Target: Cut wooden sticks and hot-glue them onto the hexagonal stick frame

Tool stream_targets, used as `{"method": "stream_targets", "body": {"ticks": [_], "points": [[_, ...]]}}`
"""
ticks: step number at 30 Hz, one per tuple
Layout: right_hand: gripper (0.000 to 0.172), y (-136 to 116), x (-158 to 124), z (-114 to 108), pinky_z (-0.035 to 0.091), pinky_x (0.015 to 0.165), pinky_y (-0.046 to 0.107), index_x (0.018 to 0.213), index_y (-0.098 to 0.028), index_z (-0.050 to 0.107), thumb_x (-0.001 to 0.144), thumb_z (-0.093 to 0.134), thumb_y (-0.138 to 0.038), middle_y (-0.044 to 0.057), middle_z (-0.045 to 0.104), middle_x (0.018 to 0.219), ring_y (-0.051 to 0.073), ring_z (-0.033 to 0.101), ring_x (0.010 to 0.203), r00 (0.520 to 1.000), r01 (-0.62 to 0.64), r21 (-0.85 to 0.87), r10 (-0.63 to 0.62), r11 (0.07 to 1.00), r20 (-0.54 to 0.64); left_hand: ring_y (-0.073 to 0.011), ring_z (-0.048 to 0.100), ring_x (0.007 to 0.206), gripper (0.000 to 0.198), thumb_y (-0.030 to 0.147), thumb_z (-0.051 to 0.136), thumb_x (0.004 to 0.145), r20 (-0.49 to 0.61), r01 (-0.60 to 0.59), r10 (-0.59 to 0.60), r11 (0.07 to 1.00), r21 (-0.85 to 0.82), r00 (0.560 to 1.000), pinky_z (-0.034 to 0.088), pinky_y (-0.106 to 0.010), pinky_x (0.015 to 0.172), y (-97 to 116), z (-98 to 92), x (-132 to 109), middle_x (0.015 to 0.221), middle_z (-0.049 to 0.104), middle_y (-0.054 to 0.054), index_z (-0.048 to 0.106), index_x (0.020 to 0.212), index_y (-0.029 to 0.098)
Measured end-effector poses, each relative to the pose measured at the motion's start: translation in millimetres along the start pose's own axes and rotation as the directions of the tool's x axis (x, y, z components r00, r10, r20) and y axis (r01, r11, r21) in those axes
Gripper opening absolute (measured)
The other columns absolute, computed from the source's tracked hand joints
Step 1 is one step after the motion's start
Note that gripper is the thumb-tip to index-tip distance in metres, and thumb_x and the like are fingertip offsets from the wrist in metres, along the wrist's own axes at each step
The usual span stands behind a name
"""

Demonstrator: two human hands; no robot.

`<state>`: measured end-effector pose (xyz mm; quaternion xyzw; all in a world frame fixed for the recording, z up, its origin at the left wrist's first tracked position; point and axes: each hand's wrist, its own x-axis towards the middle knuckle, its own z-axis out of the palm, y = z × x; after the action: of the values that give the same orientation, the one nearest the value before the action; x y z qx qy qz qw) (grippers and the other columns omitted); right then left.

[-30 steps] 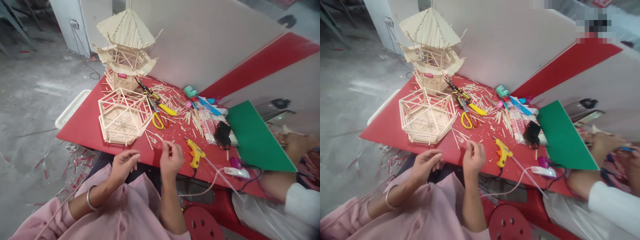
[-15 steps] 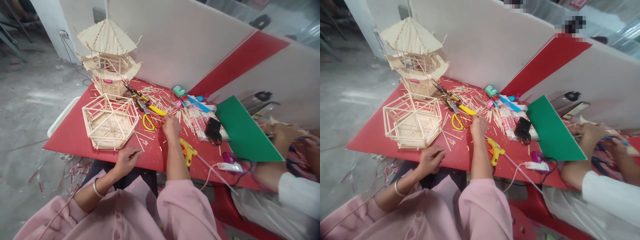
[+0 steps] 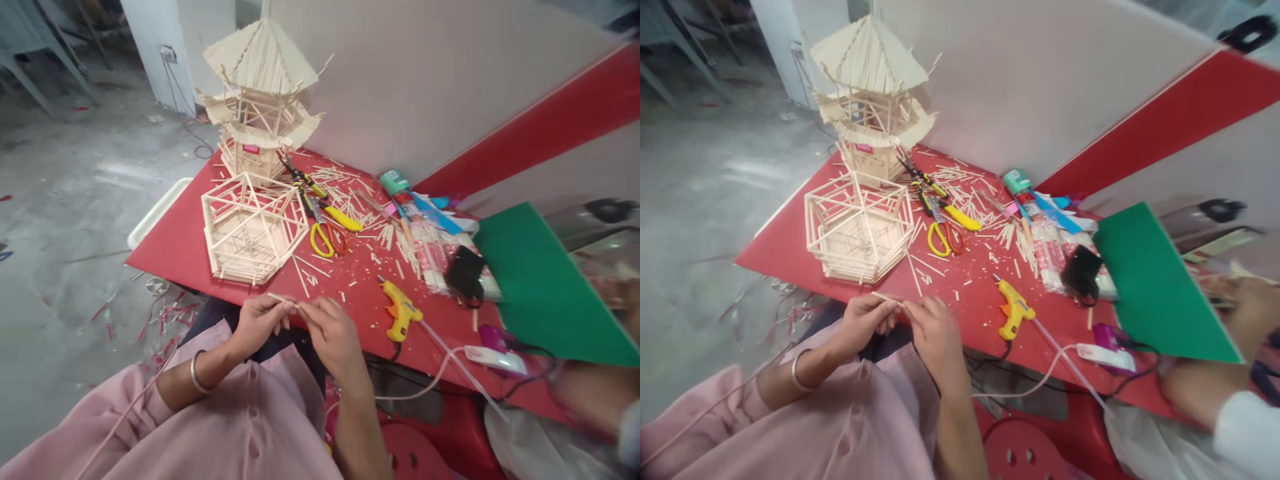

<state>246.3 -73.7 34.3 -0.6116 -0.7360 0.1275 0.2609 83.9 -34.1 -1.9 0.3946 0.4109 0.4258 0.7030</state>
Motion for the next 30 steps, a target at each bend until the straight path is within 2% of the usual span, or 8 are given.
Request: {"method": "stream_targets", "body": {"ticks": [5, 14, 19, 23, 25, 28, 29, 30], "points": [[0.013, -35, 2, 46, 0.051, 0.072, 0.028, 0.095, -0.023, 0.071, 0.092, 0.059, -0.028, 0.002, 0.068, 0.084, 0.015, 0.063, 0.078, 0.977, -0.037, 0.341, 0.106, 0.939, -0.186, -0.0066, 0.045, 0.037, 0.035, 0.047, 0.073, 0.075, -0.206, -0.01, -0.015, 0.993, -0.12, 0.978, 0.034, -0.019, 0.037, 2, -29.8, -22, 0.046, 0.059, -0.001, 0.071, 0.065, 0.014], [0.013, -45, 25, 76, 0.054, 0.072, 0.029, 0.095, -0.023, 0.072, 0.09, 0.061, -0.029, 0.003, 0.072, 0.088, 0.016, 0.067, 0.08, 0.941, -0.035, 0.382, 0.159, 0.923, -0.299, -0.0062, 0.048, 0.038, 0.035, 0.045, 0.078, 0.069, -0.33, -0.081, 0.015, 0.979, -0.187, 0.944, 0.033, -0.016, 0.036, 24, -48.4, -6, 0.046, 0.058, -0.001, 0.068, 0.06, 0.013], [0.014, -50, 25, 78, 0.054, 0.078, 0.029, 0.098, -0.024, 0.072, 0.091, 0.06, -0.027, 0.003, 0.072, 0.092, 0.015, 0.067, 0.085, 0.941, -0.05, 0.413, 0.182, 0.91, -0.285, -0.0066, 0.048, 0.039, 0.033, 0.044, 0.077, 0.072, -0.338, -0.081, 0.023, 0.984, -0.158, 0.941, 0.033, -0.017, 0.037, 18, -52.2, -6, 0.048, 0.059, -0.001, 0.068, 0.062, 0.014], [0.013, -32, 14, 55, 0.052, 0.073, 0.027, 0.088, -0.024, 0.072, 0.091, 0.06, -0.028, 0.001, 0.071, 0.083, 0.015, 0.066, 0.079, 0.963, -0.051, 0.416, 0.155, 0.908, -0.22, -0.0066, 0.045, 0.037, 0.028, 0.04, 0.073, 0.077, -0.269, -0.09, 0.089, 0.996, 0.011, 0.959, 0.033, -0.018, 0.037, 11, -46.1, -16, 0.045, 0.058, 0.0, 0.071, 0.063, 0.016], [0.018, -6, 7, 39, 0.051, 0.067, 0.027, 0.083, -0.022, 0.071, 0.09, 0.059, -0.033, 0.002, 0.07, 0.079, 0.016, 0.065, 0.072, 0.901, -0.14, 0.404, 0.286, 0.904, -0.326, -0.0079, 0.047, 0.037, 0.025, 0.037, 0.073, 0.077, -0.155, -0.128, 0.143, 0.987, 0.1, 0.978, 0.035, -0.02, 0.038, 9, -39.0, -19, 0.045, 0.058, 0.0, 0.072, 0.063, 0.017], [0.028, 45, 5, 18, 0.049, 0.067, 0.029, 0.087, -0.017, 0.071, 0.087, 0.06, -0.043, 0.007, 0.071, 0.081, 0.019, 0.064, 0.074, 0.557, -0.381, 0.297, 0.474, 0.876, -0.682, -0.0103, 0.051, 0.041, 0.017, 0.033, 0.072, 0.078, -0.064, -0.243, 0.261, 0.946, 0.214, 0.963, 0.04, -0.022, 0.043, 11, -24.6, -15, 0.05, 0.06, -0.001, 0.075, 0.068, 0.02], [0.032, 61, 8, 14, 0.049, 0.072, 0.031, 0.087, -0.015, 0.071, 0.087, 0.059, -0.044, 0.009, 0.072, 0.085, 0.021, 0.064, 0.079, 0.528, -0.429, 0.241, 0.458, 0.87, -0.715, -0.011, 0.053, 0.043, 0.015, 0.032, 0.072, 0.078, -0.043, -0.282, 0.302, 0.925, 0.255, 0.952, 0.042, -0.023, 0.046, 12, -19.2, -11, 0.052, 0.061, -0.001, 0.075, 0.069, 0.021], [0.034, 74, 13, 10, 0.049, 0.075, 0.033, 0.086, -0.015, 0.072, 0.087, 0.057, -0.045, 0.01, 0.072, 0.085, 0.022, 0.063, 0.08, 0.549, -0.464, 0.186, 0.446, 0.866, -0.706, -0.0118, 0.054, 0.045, 0.014, 0.03, 0.071, 0.079, -0.017, -0.32, 0.34, 0.9, 0.296, 0.94, 0.044, -0.024, 0.049, 12, -14.0, -6, 0.053, 0.062, -0.001, 0.076, 0.069, 0.021]]}}
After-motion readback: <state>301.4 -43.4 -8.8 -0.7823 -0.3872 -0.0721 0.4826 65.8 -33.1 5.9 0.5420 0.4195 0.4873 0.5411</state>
